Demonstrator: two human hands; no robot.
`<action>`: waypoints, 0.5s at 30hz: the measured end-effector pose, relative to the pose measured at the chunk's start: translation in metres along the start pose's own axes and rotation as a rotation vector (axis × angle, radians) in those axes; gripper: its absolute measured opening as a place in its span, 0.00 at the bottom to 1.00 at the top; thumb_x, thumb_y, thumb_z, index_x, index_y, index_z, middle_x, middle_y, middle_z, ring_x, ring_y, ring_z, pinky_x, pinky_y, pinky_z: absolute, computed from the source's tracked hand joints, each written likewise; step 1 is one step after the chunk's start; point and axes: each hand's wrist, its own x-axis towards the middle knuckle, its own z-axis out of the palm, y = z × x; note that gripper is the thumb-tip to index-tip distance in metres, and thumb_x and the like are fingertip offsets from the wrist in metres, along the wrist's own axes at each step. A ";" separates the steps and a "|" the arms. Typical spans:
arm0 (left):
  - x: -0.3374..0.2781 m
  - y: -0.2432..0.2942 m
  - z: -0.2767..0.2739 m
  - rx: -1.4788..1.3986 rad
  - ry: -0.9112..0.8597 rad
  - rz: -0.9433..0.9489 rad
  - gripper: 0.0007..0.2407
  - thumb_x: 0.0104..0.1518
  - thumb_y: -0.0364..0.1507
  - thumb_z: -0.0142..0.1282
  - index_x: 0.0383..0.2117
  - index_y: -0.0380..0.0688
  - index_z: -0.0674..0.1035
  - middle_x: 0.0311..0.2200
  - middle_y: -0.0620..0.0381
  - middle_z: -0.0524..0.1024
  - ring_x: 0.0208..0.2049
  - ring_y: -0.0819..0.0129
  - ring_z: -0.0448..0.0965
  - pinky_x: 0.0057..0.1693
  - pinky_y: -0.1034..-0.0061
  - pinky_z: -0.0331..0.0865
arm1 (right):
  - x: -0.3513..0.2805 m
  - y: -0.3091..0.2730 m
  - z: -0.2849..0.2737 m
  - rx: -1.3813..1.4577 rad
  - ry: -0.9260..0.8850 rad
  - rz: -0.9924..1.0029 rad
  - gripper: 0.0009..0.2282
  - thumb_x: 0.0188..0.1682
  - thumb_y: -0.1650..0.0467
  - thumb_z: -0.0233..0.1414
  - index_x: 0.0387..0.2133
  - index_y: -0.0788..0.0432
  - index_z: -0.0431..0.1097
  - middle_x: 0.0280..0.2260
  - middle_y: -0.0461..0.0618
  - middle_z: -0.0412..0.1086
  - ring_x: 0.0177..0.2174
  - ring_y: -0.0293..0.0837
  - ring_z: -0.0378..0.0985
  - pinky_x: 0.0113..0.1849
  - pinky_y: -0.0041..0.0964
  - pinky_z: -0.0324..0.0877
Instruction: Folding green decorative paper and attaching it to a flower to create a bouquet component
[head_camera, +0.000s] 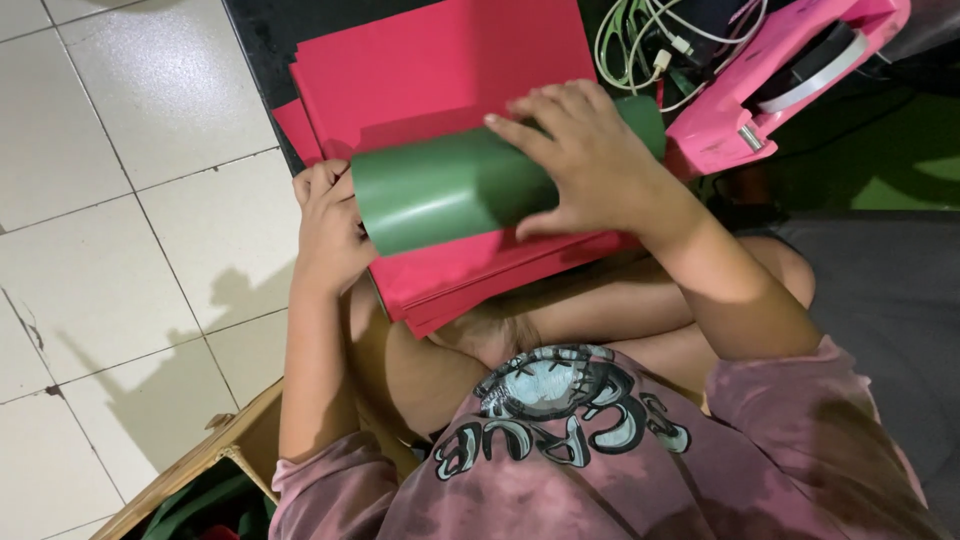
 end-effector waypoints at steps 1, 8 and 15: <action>0.000 0.000 0.000 0.001 -0.001 -0.001 0.09 0.42 0.29 0.62 0.26 0.37 0.80 0.45 0.55 0.76 0.46 0.53 0.63 0.59 0.60 0.50 | 0.000 -0.004 0.001 0.002 0.001 0.000 0.48 0.30 0.47 0.67 0.65 0.59 0.62 0.55 0.60 0.65 0.54 0.58 0.65 0.57 0.53 0.54; 0.002 0.003 -0.003 -0.003 -0.010 0.013 0.08 0.44 0.26 0.60 0.29 0.37 0.82 0.48 0.55 0.76 0.47 0.53 0.63 0.60 0.62 0.51 | -0.008 -0.009 0.039 0.043 -0.256 0.043 0.56 0.34 0.40 0.57 0.72 0.56 0.43 0.70 0.73 0.39 0.68 0.68 0.38 0.63 0.69 0.29; 0.001 0.001 -0.002 -0.027 0.008 0.014 0.06 0.44 0.25 0.61 0.27 0.36 0.81 0.48 0.55 0.77 0.46 0.52 0.64 0.59 0.63 0.54 | -0.004 -0.004 0.024 -0.055 -0.097 0.059 0.51 0.34 0.50 0.64 0.68 0.66 0.53 0.64 0.63 0.60 0.63 0.57 0.60 0.62 0.58 0.45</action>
